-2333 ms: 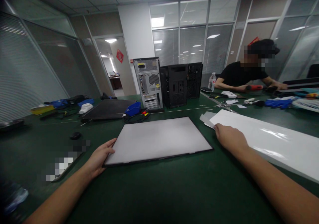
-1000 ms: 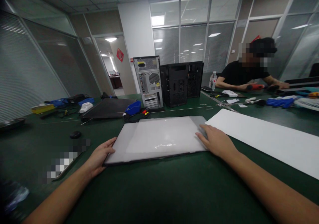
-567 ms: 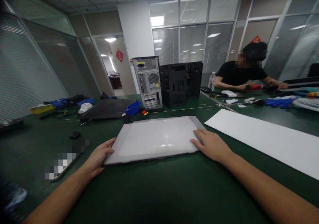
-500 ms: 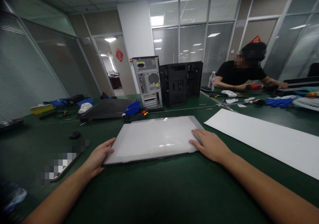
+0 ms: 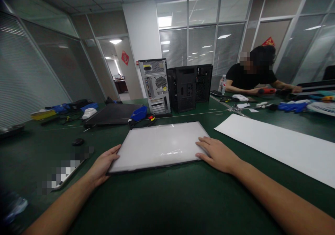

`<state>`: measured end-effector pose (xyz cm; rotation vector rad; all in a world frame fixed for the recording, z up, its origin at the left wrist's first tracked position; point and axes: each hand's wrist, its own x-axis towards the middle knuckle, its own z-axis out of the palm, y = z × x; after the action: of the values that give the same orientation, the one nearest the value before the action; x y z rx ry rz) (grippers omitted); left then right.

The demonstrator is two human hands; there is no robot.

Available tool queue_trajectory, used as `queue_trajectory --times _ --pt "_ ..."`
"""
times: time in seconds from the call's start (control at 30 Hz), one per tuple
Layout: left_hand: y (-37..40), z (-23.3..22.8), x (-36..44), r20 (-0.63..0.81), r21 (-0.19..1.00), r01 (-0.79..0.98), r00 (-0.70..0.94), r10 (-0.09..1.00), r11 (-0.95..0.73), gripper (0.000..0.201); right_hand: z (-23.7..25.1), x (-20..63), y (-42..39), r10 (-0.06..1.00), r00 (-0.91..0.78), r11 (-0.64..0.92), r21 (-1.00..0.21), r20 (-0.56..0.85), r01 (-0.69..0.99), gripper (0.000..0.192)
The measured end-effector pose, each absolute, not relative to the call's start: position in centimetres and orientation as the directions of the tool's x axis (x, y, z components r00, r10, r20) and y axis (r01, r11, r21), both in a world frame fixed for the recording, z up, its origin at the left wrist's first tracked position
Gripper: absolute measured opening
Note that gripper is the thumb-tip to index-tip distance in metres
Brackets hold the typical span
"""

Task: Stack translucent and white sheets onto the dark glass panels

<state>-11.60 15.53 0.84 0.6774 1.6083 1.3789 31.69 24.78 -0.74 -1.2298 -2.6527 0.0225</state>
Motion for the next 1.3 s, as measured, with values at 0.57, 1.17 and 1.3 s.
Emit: queue_trajectory --times 0.57,1.17,1.3 --pt "15.5 0.7 -11.7 -0.254 0.963 -0.193 -0.403 0.879 0.189 0.093 -0.3 31.9 24.8 0.749 -0.642 0.663 -0.157 0.165 0.732 0.064" --pt "16.0 0.0 -12.3 -0.250 0.966 -0.171 -0.419 0.873 0.195 0.080 -0.5 33.5 26.9 0.823 -0.484 0.529 -0.091 0.296 0.844 0.059" --pt "15.9 0.0 -12.3 -0.254 0.965 -0.175 -0.423 0.870 0.197 0.080 -1.6 38.4 29.7 0.904 -0.157 0.187 -0.037 0.398 0.982 0.061"
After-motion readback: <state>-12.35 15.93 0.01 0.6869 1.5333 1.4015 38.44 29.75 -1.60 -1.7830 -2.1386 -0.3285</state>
